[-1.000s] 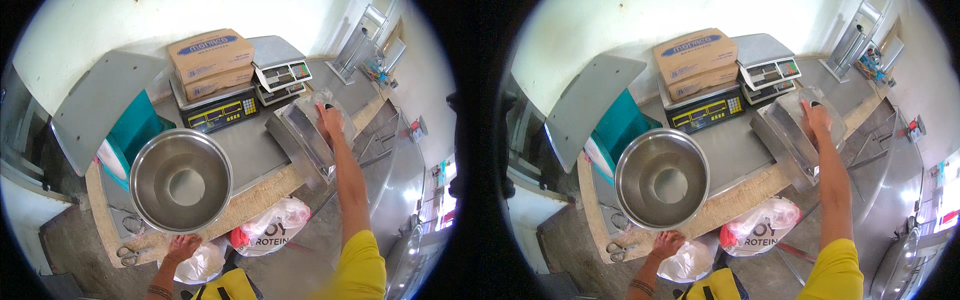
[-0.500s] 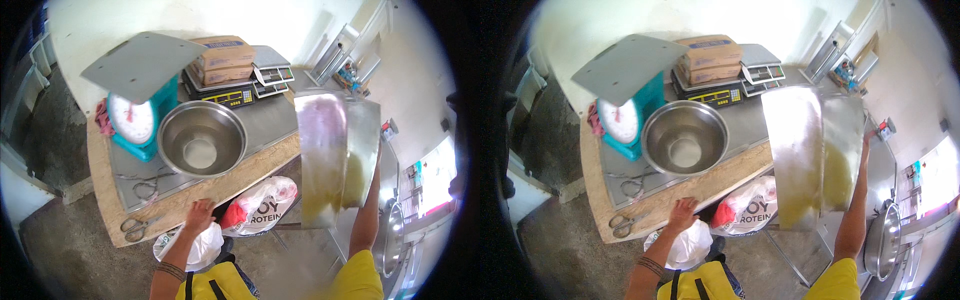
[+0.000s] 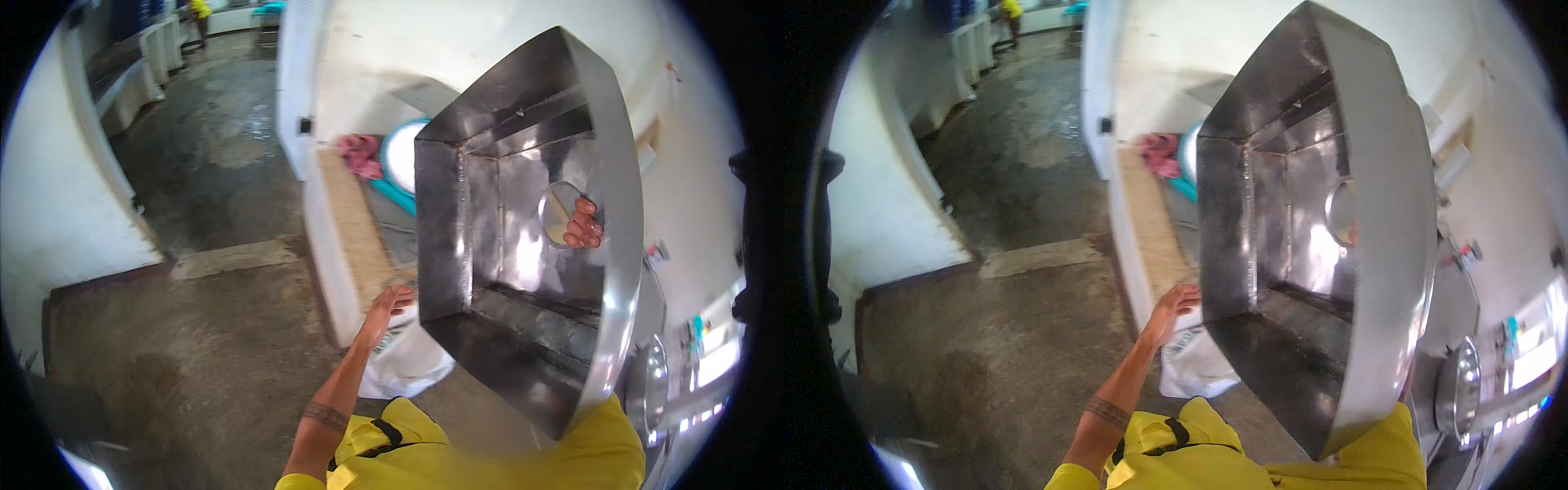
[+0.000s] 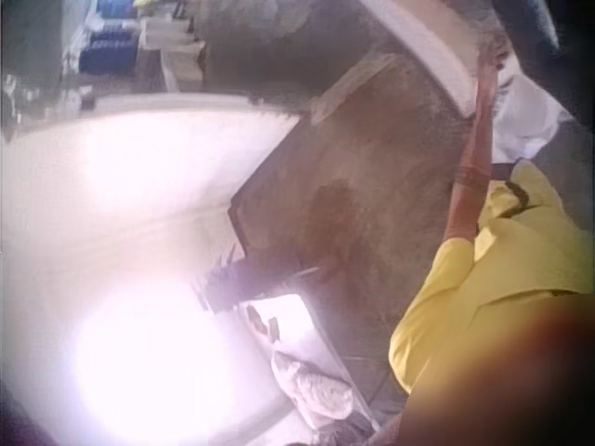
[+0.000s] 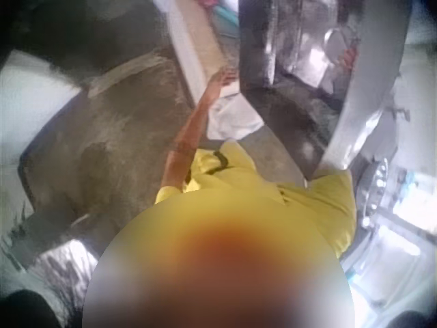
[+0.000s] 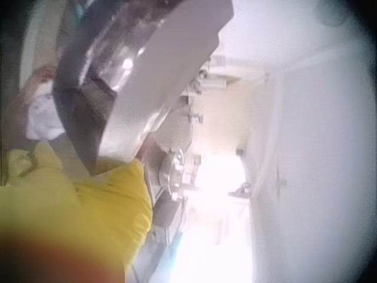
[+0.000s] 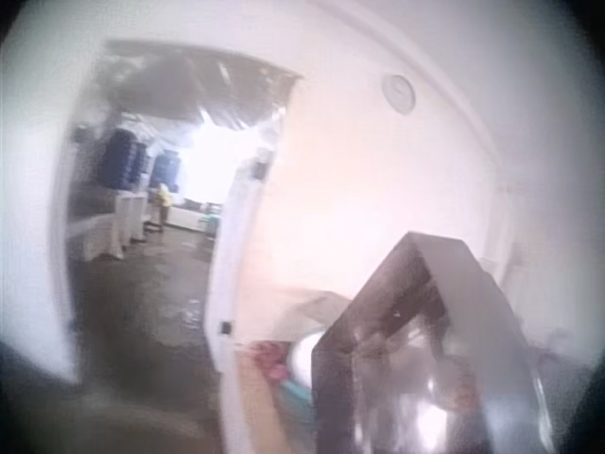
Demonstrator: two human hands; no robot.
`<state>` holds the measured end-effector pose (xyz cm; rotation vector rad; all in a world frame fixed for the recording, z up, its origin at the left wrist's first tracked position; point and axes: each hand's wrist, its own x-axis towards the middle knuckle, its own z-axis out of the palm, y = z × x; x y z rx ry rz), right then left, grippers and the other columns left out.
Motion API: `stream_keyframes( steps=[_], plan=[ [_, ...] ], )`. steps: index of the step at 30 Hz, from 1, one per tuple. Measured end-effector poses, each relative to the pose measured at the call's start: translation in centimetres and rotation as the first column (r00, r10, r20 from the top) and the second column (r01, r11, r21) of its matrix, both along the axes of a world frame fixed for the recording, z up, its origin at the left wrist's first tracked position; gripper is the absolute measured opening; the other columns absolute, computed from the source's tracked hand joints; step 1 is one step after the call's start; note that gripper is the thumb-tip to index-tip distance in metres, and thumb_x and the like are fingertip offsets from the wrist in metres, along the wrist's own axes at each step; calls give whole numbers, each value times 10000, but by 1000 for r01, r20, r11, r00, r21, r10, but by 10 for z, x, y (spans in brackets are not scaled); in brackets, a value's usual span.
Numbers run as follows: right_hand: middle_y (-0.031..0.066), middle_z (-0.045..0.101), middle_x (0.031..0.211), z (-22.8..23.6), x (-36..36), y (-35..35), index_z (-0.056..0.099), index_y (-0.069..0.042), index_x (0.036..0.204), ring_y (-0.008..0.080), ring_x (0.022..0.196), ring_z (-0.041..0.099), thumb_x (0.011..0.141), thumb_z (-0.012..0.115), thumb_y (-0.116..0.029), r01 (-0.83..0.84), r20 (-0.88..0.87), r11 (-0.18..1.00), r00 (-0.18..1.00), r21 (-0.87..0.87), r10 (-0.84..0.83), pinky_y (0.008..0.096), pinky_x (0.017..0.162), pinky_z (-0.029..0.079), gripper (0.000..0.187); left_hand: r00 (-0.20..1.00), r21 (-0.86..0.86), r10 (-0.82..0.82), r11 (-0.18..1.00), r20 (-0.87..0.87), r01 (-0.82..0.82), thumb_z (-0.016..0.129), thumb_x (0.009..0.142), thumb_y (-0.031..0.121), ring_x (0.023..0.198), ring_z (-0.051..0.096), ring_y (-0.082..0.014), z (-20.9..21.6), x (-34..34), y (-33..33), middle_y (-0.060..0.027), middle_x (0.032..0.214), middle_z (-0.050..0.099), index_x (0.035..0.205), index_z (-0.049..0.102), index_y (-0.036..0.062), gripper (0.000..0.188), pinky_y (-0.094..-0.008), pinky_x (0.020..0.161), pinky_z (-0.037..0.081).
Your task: The person washes a metal component under a tap, then assembles parts of a meat grinder on a stainless steel table, including a perforated plate and a metal ring. They wipe the machine with a cloth, use a wooden pestle to push material through the grinder, and later wash a metal tray in a sink.
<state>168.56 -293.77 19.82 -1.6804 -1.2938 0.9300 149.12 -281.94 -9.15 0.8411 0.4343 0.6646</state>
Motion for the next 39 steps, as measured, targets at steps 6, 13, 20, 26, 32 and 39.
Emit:
stream_keyframes(
  steps=[6,13,20,26,32,39],
  plan=[
    [252,540,1306,-61,-136,127,475,-22,1402,354,1168,570,1001,416,-586,-378,-394,925,845,38,362,479,996,433,695,935,-463,214,884,284,-62,418,1017,550,1061,641,-281,44,-134,73,-115,1204,664,1264,600,26,607,-417,961,494],
    [242,504,1389,-127,-210,346,426,-23,1452,352,1251,535,999,408,-602,-547,-716,833,549,83,432,478,1044,417,736,881,-375,467,833,83,-406,451,1009,499,1042,650,-279,9,-288,243,-119,1167,675,1208,619,25,540,-431,980,481],
    [137,268,1611,-175,-279,597,248,-88,1560,371,1439,334,1029,441,-495,-555,-944,828,309,-78,118,523,1154,331,696,680,-28,719,684,-140,-729,485,1001,448,1023,660,-277,-30,-452,388,-123,1130,686,1152,637,24,475,-445,999,468],
    [139,380,1492,-184,-319,727,310,-69,1527,369,1366,394,990,481,-570,-458,-952,868,128,192,279,562,1085,400,754,493,366,865,491,-97,-790,514,994,404,1007,668,-275,-73,-541,472,-126,1099,696,1105,653,23,421,-457,1015,458],
    [133,486,1367,-215,-429,915,354,-52,1501,339,1273,497,975,531,-559,-489,-901,860,293,147,320,529,1047,454,752,433,516,900,391,-43,-762,543,987,361,990,676,-273,-113,-633,678,-129,1067,705,1057,669,21,369,-469,1031,447],
    [120,551,1286,-200,-479,1140,391,-46,1481,297,1195,555,976,552,-519,-398,-859,911,426,103,284,485,1000,485,711,451,627,892,368,-30,-686,577,979,310,971,685,-271,-98,-717,922,-133,1031,716,1001,687,20,311,-484,1049,434]
  ],
)
